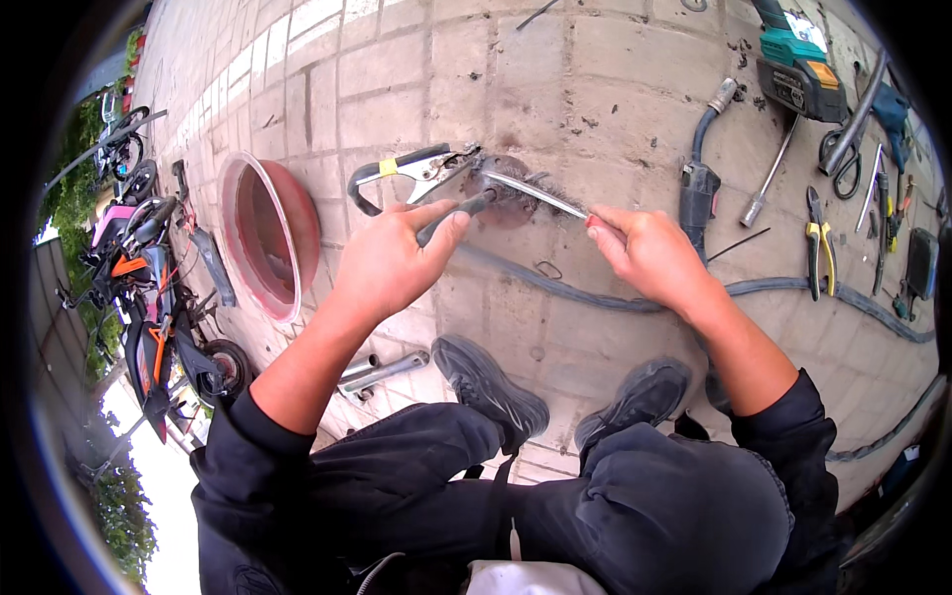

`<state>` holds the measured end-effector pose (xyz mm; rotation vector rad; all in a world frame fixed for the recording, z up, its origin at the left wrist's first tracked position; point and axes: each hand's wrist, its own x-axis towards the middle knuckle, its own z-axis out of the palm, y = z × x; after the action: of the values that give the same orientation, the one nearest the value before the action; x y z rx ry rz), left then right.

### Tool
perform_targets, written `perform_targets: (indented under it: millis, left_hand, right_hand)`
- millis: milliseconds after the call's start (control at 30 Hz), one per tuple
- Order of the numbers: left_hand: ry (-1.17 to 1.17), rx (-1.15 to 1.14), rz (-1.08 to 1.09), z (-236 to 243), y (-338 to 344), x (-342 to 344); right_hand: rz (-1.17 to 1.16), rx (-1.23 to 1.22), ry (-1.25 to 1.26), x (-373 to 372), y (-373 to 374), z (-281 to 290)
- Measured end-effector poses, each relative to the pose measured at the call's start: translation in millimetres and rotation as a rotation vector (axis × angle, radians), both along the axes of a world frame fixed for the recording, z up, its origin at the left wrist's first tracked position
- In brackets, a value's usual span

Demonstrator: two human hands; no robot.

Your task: The person sits on a tiled floor and uses pliers to hold a circular metal part while welding it with a handheld welding tool. They then use a wire brush to clean the welded area and continue welding.

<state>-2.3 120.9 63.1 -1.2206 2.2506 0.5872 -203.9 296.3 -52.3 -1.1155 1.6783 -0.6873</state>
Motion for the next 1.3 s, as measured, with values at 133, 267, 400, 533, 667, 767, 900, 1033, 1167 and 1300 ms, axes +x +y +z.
perform_targets:
  millis: [133, 267, 400, 533, 667, 767, 900, 1033, 1167, 1300]
  left_hand:
    - [0.134, -0.153, -0.155, -8.0, 2.1, 7.2]
    - [0.257, -0.349, -0.544, -17.6, 9.3, 13.0]
    - [0.208, -0.348, -0.666, -20.3, -0.8, 10.3]
    - [0.206, -0.356, -0.683, -18.4, -2.1, 15.6]
    - [0.313, -0.350, -0.667, -24.8, -1.3, 15.9]
    - [0.323, -0.363, -0.652, -25.1, -2.0, 13.1]
    - [0.290, -0.358, -0.642, -24.7, -0.7, 15.3]
    - [0.307, -0.373, -0.641, -27.2, 0.6, 14.3]
    - [0.289, -0.355, -0.625, -22.8, -1.0, 15.7]
    - [0.270, -0.346, -0.654, -23.2, 2.4, 16.0]
  right_hand:
    - [0.029, -0.035, 0.025, -13.6, -10.3, 1.1]
    - [0.222, -0.054, 0.068, -26.2, -45.5, 4.9]
    - [0.412, -0.199, 0.188, -29.6, -95.4, 2.9]
    - [0.433, -0.092, 0.146, -48.2, -90.0, 15.0]
    - [0.518, -0.146, 0.214, -30.4, -101.3, 5.0]
    - [0.583, -0.152, 0.221, -13.4, -125.4, 3.9]
    - [0.537, -0.100, 0.102, -48.7, -110.4, 4.5]
    - [0.560, -0.057, 0.170, -29.0, -124.7, 17.1]
    - [0.513, -0.040, 0.117, -38.6, -110.8, 2.5]
    - [0.429, -0.054, 0.085, -53.1, -76.1, 5.7]
